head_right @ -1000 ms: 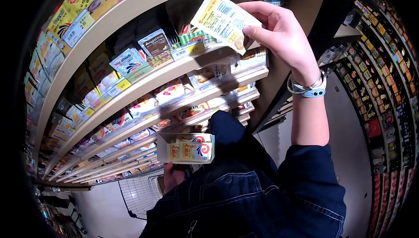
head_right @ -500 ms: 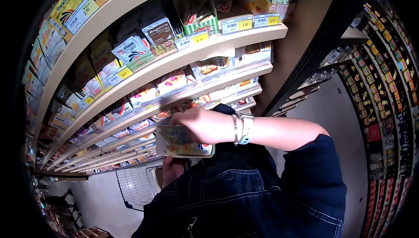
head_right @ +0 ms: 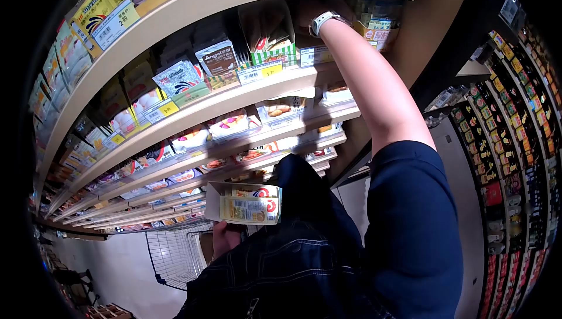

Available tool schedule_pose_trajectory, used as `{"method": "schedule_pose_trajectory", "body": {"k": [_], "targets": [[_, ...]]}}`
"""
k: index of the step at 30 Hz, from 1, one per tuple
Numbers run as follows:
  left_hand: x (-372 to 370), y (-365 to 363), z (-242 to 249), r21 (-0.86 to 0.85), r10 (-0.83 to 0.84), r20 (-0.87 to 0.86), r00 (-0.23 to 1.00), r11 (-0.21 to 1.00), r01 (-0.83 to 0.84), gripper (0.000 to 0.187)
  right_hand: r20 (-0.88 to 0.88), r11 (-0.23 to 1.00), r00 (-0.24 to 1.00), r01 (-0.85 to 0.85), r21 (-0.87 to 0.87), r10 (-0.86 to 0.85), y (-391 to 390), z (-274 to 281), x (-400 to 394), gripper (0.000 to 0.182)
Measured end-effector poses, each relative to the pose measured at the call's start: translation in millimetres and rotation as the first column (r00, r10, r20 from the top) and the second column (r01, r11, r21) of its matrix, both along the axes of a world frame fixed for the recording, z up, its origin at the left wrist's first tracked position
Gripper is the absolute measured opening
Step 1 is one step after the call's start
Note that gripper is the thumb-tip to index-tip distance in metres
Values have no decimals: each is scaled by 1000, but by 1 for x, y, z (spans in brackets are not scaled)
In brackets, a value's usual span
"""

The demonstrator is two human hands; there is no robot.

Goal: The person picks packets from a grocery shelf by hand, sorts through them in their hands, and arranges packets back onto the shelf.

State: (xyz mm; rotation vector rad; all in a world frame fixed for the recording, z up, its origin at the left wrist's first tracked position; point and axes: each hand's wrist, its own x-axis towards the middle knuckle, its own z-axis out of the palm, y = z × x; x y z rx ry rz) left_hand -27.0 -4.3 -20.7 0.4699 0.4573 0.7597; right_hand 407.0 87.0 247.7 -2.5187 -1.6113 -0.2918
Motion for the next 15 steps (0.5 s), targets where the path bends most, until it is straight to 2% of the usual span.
{"method": "schedule_pose_trajectory", "body": {"k": [1, 5, 8, 11, 14, 15], "targets": [[2, -1, 2, -1, 13, 3, 1000, 1000, -13, 57, 231, 970, 964, -170, 172, 128, 26, -33, 37, 32], [3, 1, -1, 114, -10, -22, 1000, 993, 13, 52, 152, 994, 987, -63, 85, 50, 36, -32, 47, 31], [1, 3, -4, 38, 2, 57, 998, 999, -4, 54, 133, 992, 991, -1, 128, -16, 32, -29, 51, 30], [0, 1, -1, 51, 43, 1, 999, 998, -43, 54, 79, 985, 995, 47, 163, -60, 14, -21, 44, 29], [1, 0, 4, 59, 43, 12, 999, 997, -44, 54, -59, 980, 995, 95, 174, -86, -28, -8, 30, 28], [2, 0, 4, 58, 54, 21, 998, 997, -55, 54, -38, 984, 994, 107, 146, -102, -40, -6, 36, 27]]}}
